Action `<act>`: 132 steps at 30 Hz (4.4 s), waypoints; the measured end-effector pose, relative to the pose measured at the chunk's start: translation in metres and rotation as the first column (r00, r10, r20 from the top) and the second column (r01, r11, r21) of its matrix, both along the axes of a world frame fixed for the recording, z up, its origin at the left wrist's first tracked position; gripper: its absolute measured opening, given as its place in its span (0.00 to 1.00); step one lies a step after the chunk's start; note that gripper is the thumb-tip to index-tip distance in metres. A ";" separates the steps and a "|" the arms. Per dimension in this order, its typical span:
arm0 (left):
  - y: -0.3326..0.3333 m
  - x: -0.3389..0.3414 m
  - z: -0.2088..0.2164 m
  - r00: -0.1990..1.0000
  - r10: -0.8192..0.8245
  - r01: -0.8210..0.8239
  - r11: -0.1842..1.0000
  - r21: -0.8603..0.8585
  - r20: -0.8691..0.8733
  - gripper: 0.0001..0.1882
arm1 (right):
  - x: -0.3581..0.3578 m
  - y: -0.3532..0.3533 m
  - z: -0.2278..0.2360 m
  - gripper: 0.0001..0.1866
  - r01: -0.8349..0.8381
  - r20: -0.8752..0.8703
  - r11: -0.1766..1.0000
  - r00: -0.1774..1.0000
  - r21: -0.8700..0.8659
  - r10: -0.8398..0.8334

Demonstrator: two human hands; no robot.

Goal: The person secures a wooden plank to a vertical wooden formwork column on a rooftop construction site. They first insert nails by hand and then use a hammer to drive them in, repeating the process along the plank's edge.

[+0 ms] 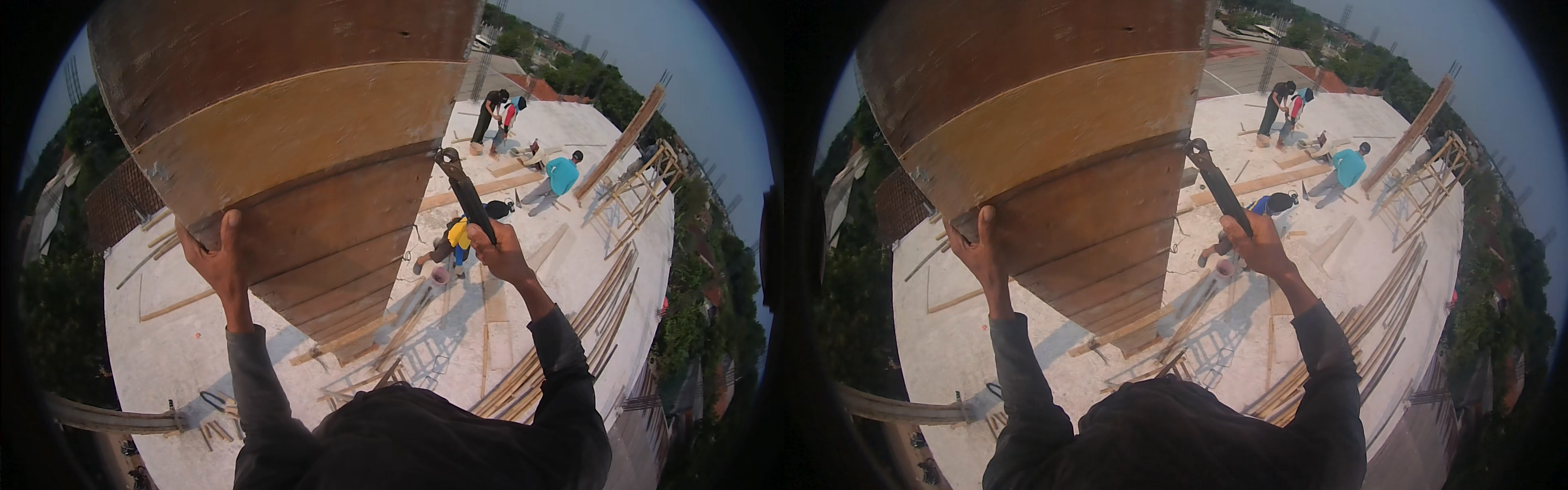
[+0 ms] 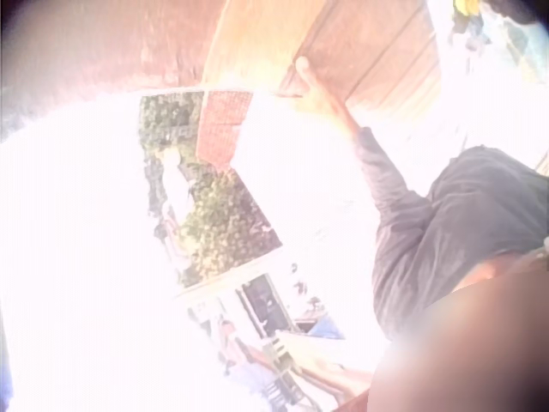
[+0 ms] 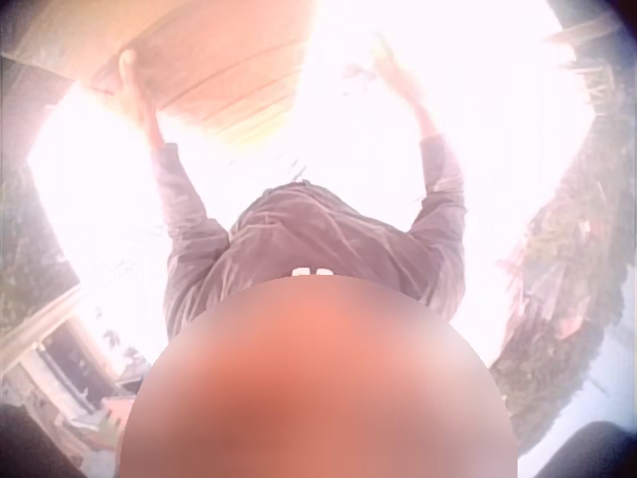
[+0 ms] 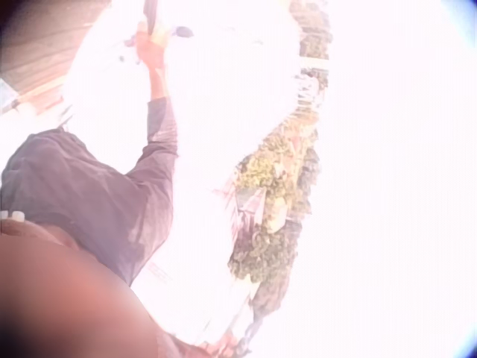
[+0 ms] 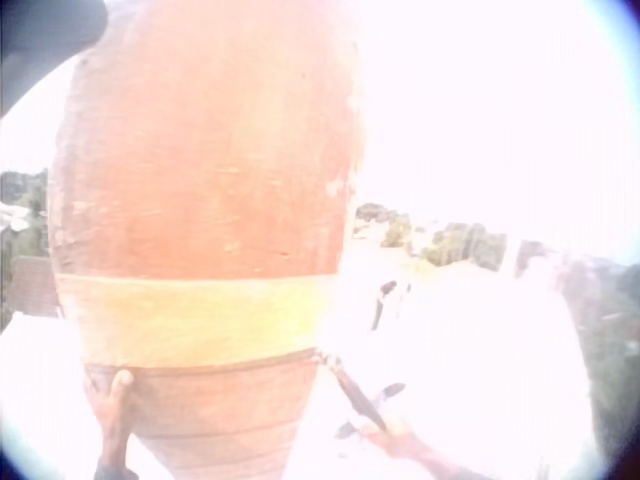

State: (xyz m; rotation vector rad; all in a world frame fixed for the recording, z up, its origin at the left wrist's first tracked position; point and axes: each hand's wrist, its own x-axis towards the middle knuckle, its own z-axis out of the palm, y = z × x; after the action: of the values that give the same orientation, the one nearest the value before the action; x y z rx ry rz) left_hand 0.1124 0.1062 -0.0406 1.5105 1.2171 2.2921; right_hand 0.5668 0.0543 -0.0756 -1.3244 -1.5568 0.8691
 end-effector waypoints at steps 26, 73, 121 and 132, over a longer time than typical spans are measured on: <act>-0.027 0.017 -0.008 0.885 0.446 -0.388 0.867 0.313 -0.138 0.46 | 0.006 -0.019 0.050 0.21 -0.066 0.016 0.967 0.997 -0.247 0.072; -0.009 0.363 0.071 -0.045 -0.518 0.991 -0.129 -0.026 0.854 0.24 | 0.017 -0.041 0.171 0.25 0.111 0.898 0.991 0.425 0.072 -0.113; 0.010 0.352 0.026 -0.280 -0.644 0.960 -0.189 0.207 0.711 0.27 | 0.047 -0.021 0.145 0.27 -0.210 0.065 0.823 0.956 -0.528 0.285; 0.007 0.375 0.052 -0.125 -0.533 0.979 0.070 0.191 0.837 0.31 | 0.031 -0.032 0.109 0.19 0.015 0.810 0.853 0.307 0.521 -0.500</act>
State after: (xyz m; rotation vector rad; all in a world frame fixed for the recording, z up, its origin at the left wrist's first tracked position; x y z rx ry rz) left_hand 0.4873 0.1136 0.0111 0.4744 0.2279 1.0940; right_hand 0.5978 0.0228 0.0332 -1.7755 -2.0739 -0.6750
